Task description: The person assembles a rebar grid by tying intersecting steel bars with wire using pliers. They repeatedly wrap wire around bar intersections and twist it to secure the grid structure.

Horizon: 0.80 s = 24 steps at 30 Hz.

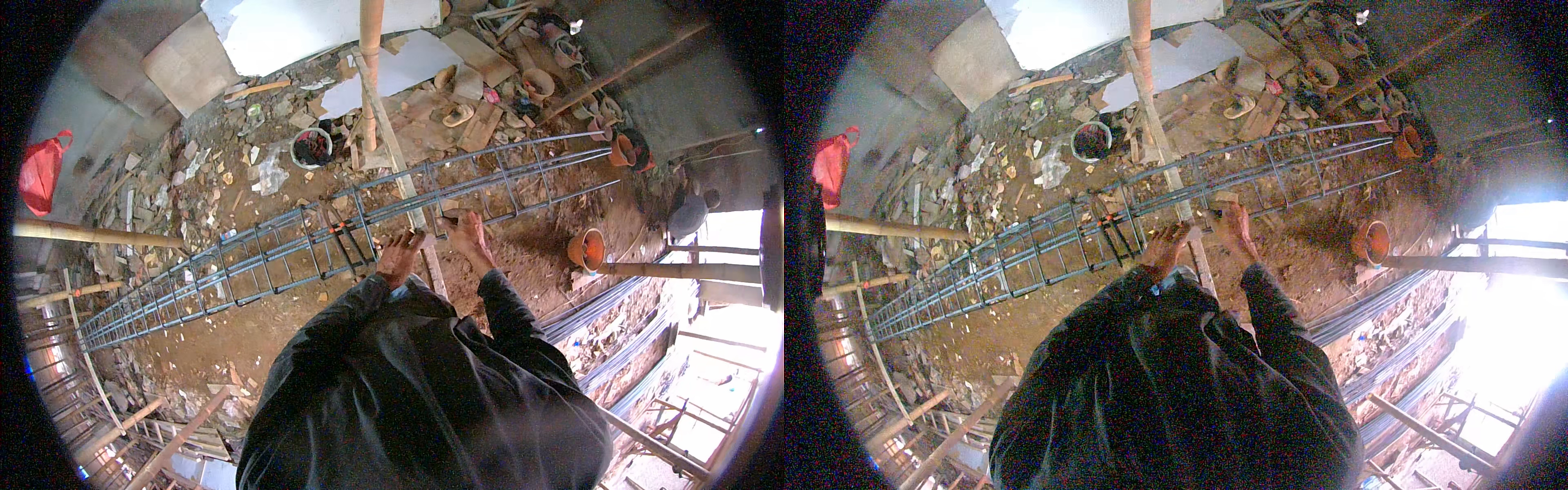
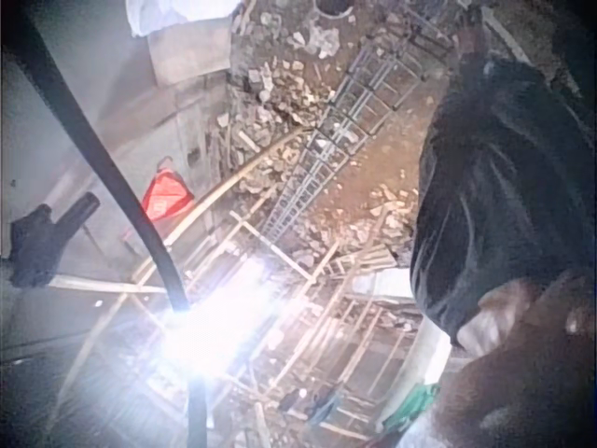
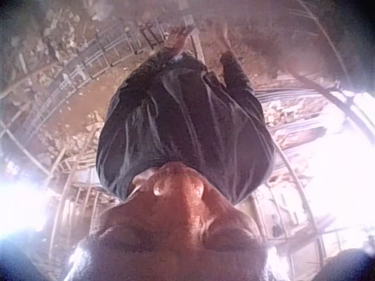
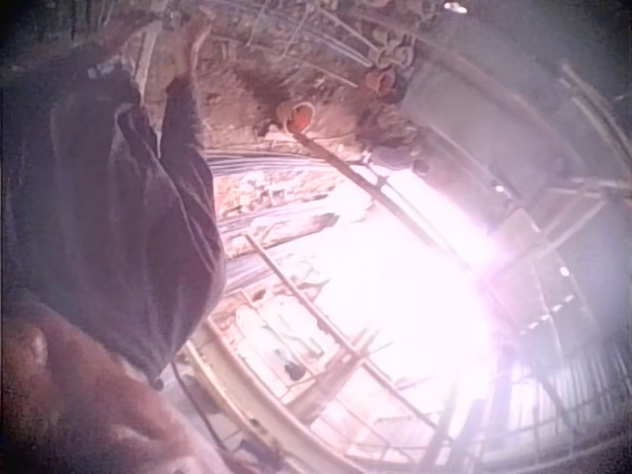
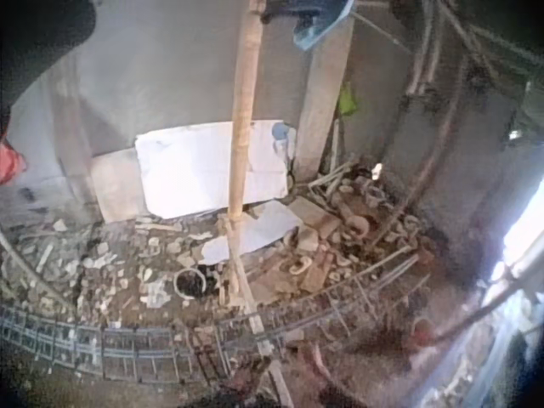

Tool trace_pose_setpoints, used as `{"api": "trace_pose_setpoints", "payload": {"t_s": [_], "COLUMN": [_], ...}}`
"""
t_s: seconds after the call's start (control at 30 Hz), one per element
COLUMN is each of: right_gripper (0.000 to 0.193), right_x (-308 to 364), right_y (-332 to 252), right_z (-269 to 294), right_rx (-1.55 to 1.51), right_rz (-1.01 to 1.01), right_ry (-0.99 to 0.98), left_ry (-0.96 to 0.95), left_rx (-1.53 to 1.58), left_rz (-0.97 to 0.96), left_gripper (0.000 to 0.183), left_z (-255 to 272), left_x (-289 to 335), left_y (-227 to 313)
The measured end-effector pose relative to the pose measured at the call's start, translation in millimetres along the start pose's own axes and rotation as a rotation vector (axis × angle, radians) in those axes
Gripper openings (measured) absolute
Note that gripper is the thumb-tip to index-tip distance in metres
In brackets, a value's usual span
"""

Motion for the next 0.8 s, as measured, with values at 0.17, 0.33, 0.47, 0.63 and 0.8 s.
{"api": "trace_pose_setpoints", "payload": {"t_s": [0.17,0.33,0.47,0.63,0.8], "right_gripper": [0.087,0.082,0.066,0.035,0.035], "right_x": [2.2,-11.8,-17.3,-4.8,-1.3], "right_y": [-9.3,12.8,13.6,1.0,-4.2], "right_z": [1.9,-38.9,-48.8,-27.4,-25.7], "right_rx": [-0.027,-0.073,-0.139,-0.097,-0.197], "right_rz": [-0.051,-0.100,0.034,0.079,0.245], "right_ry": [-0.146,-0.018,0.186,0.199,0.370], "left_ry": [0.055,0.023,0.005,0.045,0.018], "left_rx": [0.013,-0.004,0.037,-0.010,-0.022], "left_rz": [0.007,-0.005,-0.023,-0.048,-0.028], "left_gripper": [0.050,0.056,0.062,0.068,0.067], "left_z": [-3.4,2.5,4.7,9.7,16.1], "left_x": [2.3,2.4,1.1,0.8,2.8], "left_y": [-1.0,1.6,2.9,7.5,9.5]}}
Point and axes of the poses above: each hand's wrist, its own x-axis away from the middle knuckle, its own z-axis out of the back of the hand, y = z × x, the point moved 6 cm from there along -x, towards the middle knuckle, and after that the axes turned 7 degrees about x, right-handed, at the moved point
